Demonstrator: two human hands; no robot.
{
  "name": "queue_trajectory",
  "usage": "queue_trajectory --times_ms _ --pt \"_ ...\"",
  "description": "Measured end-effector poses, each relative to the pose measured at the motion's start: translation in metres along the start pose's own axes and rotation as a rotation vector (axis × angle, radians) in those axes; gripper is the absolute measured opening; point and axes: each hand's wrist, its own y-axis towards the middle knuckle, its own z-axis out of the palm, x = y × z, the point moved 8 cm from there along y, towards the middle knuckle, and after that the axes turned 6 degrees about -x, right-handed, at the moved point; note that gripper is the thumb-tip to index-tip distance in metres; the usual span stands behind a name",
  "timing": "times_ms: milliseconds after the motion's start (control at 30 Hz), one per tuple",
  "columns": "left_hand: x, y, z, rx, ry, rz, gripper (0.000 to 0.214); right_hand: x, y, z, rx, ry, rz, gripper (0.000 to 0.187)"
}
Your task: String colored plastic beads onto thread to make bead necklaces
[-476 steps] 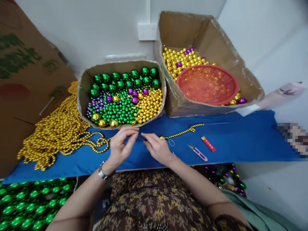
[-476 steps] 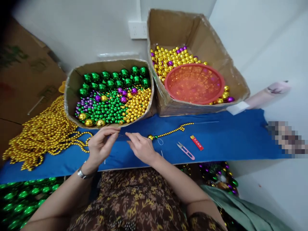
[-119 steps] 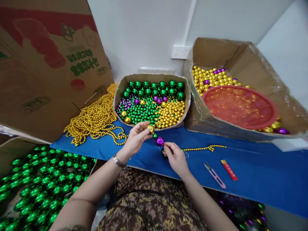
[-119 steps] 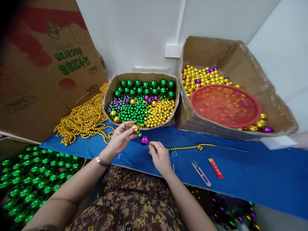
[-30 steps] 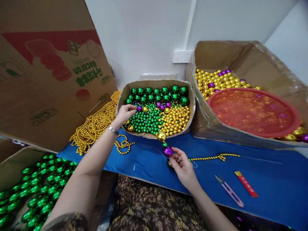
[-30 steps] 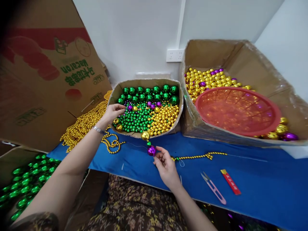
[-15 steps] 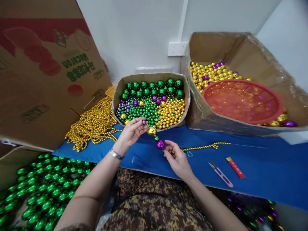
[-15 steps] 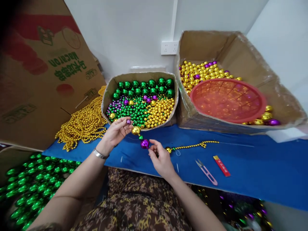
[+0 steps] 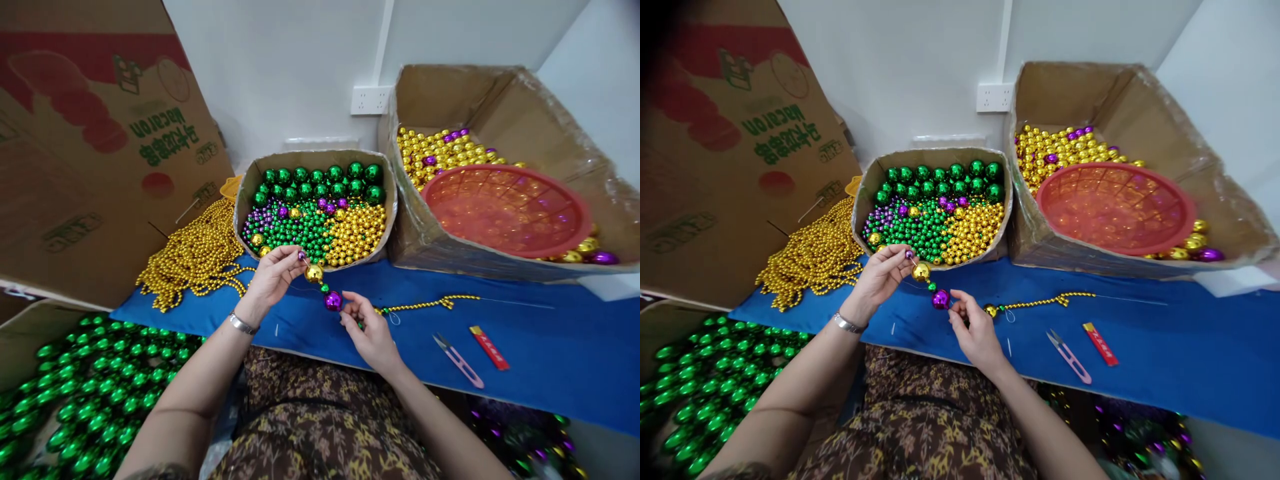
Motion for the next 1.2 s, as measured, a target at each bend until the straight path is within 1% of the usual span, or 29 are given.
queue_trajectory --times_ms 167,300,367,533,633,767,933,1033,1100,1200 --pt "-0.006 -0.003 0.001 0.014 0.098 0.088 0.024 0.001 0.000 -0.002 -0.016 -0.069 -0.030 0.032" --pt "-0.013 -0.006 -0.001 0.002 0.248 0.215 0.027 0.007 0.000 -0.004 -0.042 -0.179 -0.071 0.032" --pt "-0.012 -0.009 -0.005 0.005 0.323 0.238 0.030 0.008 -0.001 -0.001 -0.038 -0.213 -0.067 0.032" --pt "0.003 -0.014 -0.025 -0.017 0.433 0.155 0.032 -0.005 -0.010 0.017 0.043 -0.211 -0.011 0.030" --pt "0.013 -0.017 -0.039 -0.039 0.445 0.105 0.033 -0.012 -0.015 0.027 0.068 -0.246 -0.037 0.035" --pt "0.023 -0.020 -0.050 -0.049 0.451 0.072 0.036 -0.016 -0.017 0.032 0.057 -0.296 -0.084 0.041" --pt "0.035 -0.023 -0.055 -0.060 0.424 0.045 0.034 -0.018 -0.017 0.037 0.054 -0.459 -0.187 0.044" --pt "0.042 -0.025 -0.055 -0.057 0.400 0.018 0.031 -0.023 -0.017 0.037 0.065 -0.545 -0.217 0.045" --pt "0.041 -0.026 -0.055 -0.063 0.400 0.036 0.031 -0.028 -0.016 0.034 0.092 -0.589 -0.212 0.044" --pt "0.030 -0.026 -0.055 -0.080 0.462 0.127 0.030 -0.034 -0.011 0.024 0.137 -0.645 -0.177 0.044"
